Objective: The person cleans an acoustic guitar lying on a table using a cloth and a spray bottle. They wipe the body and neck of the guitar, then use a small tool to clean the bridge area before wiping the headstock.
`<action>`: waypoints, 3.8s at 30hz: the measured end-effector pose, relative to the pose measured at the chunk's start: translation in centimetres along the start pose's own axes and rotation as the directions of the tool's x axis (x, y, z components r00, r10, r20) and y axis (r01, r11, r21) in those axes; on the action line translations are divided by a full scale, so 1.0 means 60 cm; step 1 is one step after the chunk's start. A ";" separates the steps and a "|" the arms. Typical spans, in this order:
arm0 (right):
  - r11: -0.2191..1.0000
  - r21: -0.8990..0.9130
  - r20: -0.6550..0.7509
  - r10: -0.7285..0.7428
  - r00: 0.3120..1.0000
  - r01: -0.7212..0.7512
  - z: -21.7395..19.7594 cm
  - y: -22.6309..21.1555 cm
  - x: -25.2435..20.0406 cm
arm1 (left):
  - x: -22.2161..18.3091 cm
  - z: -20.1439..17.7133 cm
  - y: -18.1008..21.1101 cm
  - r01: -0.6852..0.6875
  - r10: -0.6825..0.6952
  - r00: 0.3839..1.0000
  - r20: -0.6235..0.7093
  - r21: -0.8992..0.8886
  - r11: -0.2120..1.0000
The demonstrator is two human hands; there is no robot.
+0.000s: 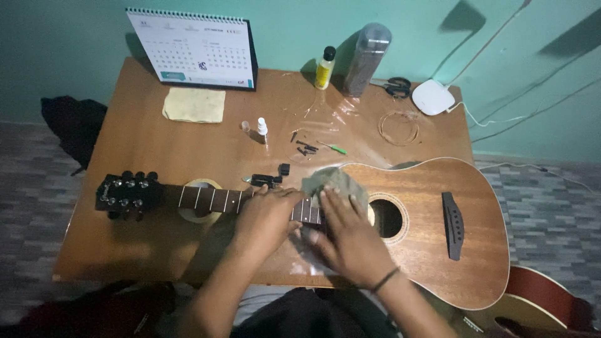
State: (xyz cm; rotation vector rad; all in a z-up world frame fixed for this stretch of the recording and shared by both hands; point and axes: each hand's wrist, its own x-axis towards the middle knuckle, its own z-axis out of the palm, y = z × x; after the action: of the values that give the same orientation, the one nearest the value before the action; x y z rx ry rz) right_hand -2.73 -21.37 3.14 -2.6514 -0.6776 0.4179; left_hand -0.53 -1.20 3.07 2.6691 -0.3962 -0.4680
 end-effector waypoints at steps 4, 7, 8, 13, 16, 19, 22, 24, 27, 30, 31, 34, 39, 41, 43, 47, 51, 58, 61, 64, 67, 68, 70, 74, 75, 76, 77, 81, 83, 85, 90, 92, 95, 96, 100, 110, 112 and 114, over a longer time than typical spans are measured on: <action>0.974 -0.090 -0.183 -0.222 0.958 0.208 0.070 0.004 -0.077 | 0.015 0.033 -0.024 -0.126 0.130 0.973 -0.193 0.033 0.992; 0.985 -0.014 -0.240 -0.169 0.956 0.171 0.082 0.013 -0.112 | 0.018 0.047 -0.030 -0.113 0.119 0.976 -0.185 0.044 0.993; 0.989 0.056 -0.277 -0.115 0.954 0.136 0.084 0.021 -0.119 | 0.022 0.053 -0.033 -0.099 0.108 0.978 -0.181 0.059 0.993; 0.975 0.066 -0.382 -0.171 0.908 0.211 0.071 0.003 -0.063 | 0.020 0.046 -0.032 -0.087 0.096 0.981 -0.170 0.059 0.994; 0.961 0.099 -0.398 -0.200 0.896 0.258 0.067 -0.001 -0.051 | 0.016 0.043 -0.036 -0.150 0.155 0.960 -0.232 0.039 0.988; 0.966 0.155 -0.381 -0.135 0.914 0.207 0.061 0.019 -0.079 | 0.013 0.051 -0.043 -0.212 0.204 0.937 -0.284 0.004 0.977; 0.980 0.139 -0.422 -0.071 0.904 0.142 0.055 0.031 -0.094 | 0.014 0.047 -0.039 -0.209 0.197 0.926 -0.322 -0.003 0.978; 0.989 0.119 -0.449 -0.026 0.893 0.089 0.061 0.022 -0.091 | 0.009 0.047 -0.037 -0.208 0.195 0.928 -0.318 -0.007 0.978; 0.969 0.177 -0.415 -0.086 0.906 0.173 0.069 0.015 -0.076 | 0.010 0.048 -0.037 -0.213 0.192 0.927 -0.322 -0.028 0.977; 0.958 0.174 -0.406 -0.141 0.903 0.227 0.072 0.030 -0.097 | 0.008 0.039 -0.031 -0.235 0.208 0.929 -0.306 -0.052 0.971; 0.976 0.163 -0.396 -0.071 0.916 0.147 0.075 0.046 -0.110 | 0.007 0.036 -0.029 -0.219 0.190 0.939 -0.285 -0.073 0.973; 0.991 0.127 -0.402 0.023 0.915 0.031 0.063 0.063 -0.134 | 0.008 0.042 -0.029 -0.197 0.161 0.945 -0.286 -0.102 0.975; 0.986 0.109 -0.404 -0.069 0.912 0.123 0.097 0.028 -0.099 | 0.005 0.046 -0.035 -0.257 0.209 0.917 -0.338 -0.104 0.961; 0.980 0.084 -0.388 -0.133 0.912 0.178 0.120 0.003 -0.083 | 0.005 0.047 -0.037 -0.268 0.250 0.904 -0.346 -0.005 0.963; 0.981 0.072 -0.371 -0.143 0.918 0.182 0.118 -0.003 -0.110 | 0.000 0.047 -0.035 -0.258 0.238 0.907 -0.347 -0.014 0.966; 0.998 0.060 -0.210 0.000 0.978 0.013 0.134 0.052 -0.192 | 0.004 0.050 -0.033 -0.221 0.199 0.921 -0.336 -0.028 0.975; 0.982 -0.066 -0.293 0.148 0.945 -0.174 0.104 0.063 -0.189 | 0.002 0.050 -0.030 -0.220 0.205 0.913 -0.354 -0.002 0.975; 0.988 -0.157 -0.294 -0.034 0.955 -0.013 0.124 0.024 -0.173 | 0.005 0.054 -0.035 -0.293 0.281 0.870 -0.405 0.034 0.955; 0.968 -0.157 -0.249 0.154 0.956 -0.197 0.108 0.073 -0.206 | 0.011 0.062 -0.044 -0.312 0.275 0.866 -0.418 -0.020 0.950; 0.904 -0.171 -0.303 0.330 0.894 -0.392 0.104 0.075 -0.201 | 0.014 0.051 -0.040 -0.217 0.189 0.927 -0.324 -0.055 0.975; 0.951 -0.098 -0.328 0.246 0.912 -0.292 0.139 0.025 -0.185 | 0.015 0.040 -0.028 -0.046 0.033 0.987 -0.156 -0.085 0.995; 0.990 -0.050 -0.306 0.114 0.945 -0.135 0.154 0.004 -0.178 | 0.017 0.034 -0.024 0.024 -0.031 0.994 -0.101 -0.072 0.997; 0.992 -0.037 -0.298 0.105 0.949 -0.121 0.140 0.018 -0.194 | 0.008 0.025 -0.010 0.023 -0.027 0.992 -0.126 -0.030 0.999; 0.906 0.023 -0.279 0.411 0.868 -0.422 0.092 0.098 -0.232 | 0.007 0.025 -0.019 -0.079 0.073 0.985 -0.156 -0.036 0.996; 0.905 0.027 -0.278 0.415 0.866 -0.424 0.100 0.100 -0.228 | 0.004 0.022 -0.017 -0.080 0.074 0.986 -0.152 -0.034 0.996; 0.881 -0.117 -0.323 0.402 0.857 -0.458 0.108 0.101 -0.225 | 0.001 0.018 -0.016 -0.070 0.058 0.988 -0.146 -0.076 0.995; 0.833 -0.258 -0.369 0.383 0.847 -0.489 0.114 0.105 -0.222 | 0.002 0.014 -0.013 -0.063 0.046 0.989 -0.142 -0.119 0.991; 0.947 -0.241 -0.338 0.122 0.933 -0.211 0.152 0.043 -0.213 | 0.004 0.031 -0.032 -0.165 0.157 0.976 -0.150 -0.042 0.985; 0.985 -0.052 -0.262 0.148 0.954 -0.167 0.133 0.056 -0.226 | -0.002 0.041 -0.033 -0.258 0.261 0.887 -0.380 0.058 0.964; 0.950 -0.076 -0.306 0.267 0.914 -0.303 0.107 0.095 -0.242 | -0.007 0.028 -0.014 -0.241 0.237 0.899 -0.368 0.038 0.970; 0.950 -0.048 -0.319 0.279 0.906 -0.309 0.105 0.082 -0.238 | 0.002 0.035 -0.026 -0.142 0.145 0.954 -0.261 0.032 0.989; 0.718 -0.641 -0.341 0.048 0.939 -0.270 0.116 0.076 -0.228 | 0.004 0.036 -0.026 -0.130 0.147 0.944 -0.297 0.078 0.988; 0.874 0.068 -0.141 0.486 0.862 -0.481 0.015 0.105 -0.195 | 0.005 0.041 -0.033 -0.064 0.059 0.968 -0.243 -0.012 0.998; 0.877 0.066 -0.140 0.480 0.866 -0.475 0.035 0.103 -0.193 | 0.009 0.043 -0.035 -0.058 0.053 0.967 -0.248 -0.013 0.998; 0.938 -0.201 -0.322 0.207 0.924 -0.281 0.088 0.091 -0.193 | 0.023 0.027 -0.021 0.071 -0.068 0.996 -0.052 0.070 0.995; 0.970 0.042 -0.009 0.241 0.970 -0.241 0.120 0.033 -0.192 | 0.015 -0.029 0.028 0.148 -0.141 0.985 0.095 -0.079 0.986; 0.993 0.030 -0.102 0.118 0.988 -0.116 0.108 0.017 -0.164 | 0.015 -0.016 0.016 0.124 -0.120 0.991 0.057 -0.056 0.991; 1.000 0.002 -0.207 0.005 0.978 -0.004 0.094 0.012 -0.146 | 0.016 -0.014 0.017 0.082 -0.081 0.997 0.017 -0.031 0.996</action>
State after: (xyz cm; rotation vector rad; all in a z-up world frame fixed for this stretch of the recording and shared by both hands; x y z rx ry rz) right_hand -11.90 -24.84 -0.46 -2.6465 -0.6051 0.1395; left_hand 0.44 -2.12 3.95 2.6604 -0.2829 -0.5154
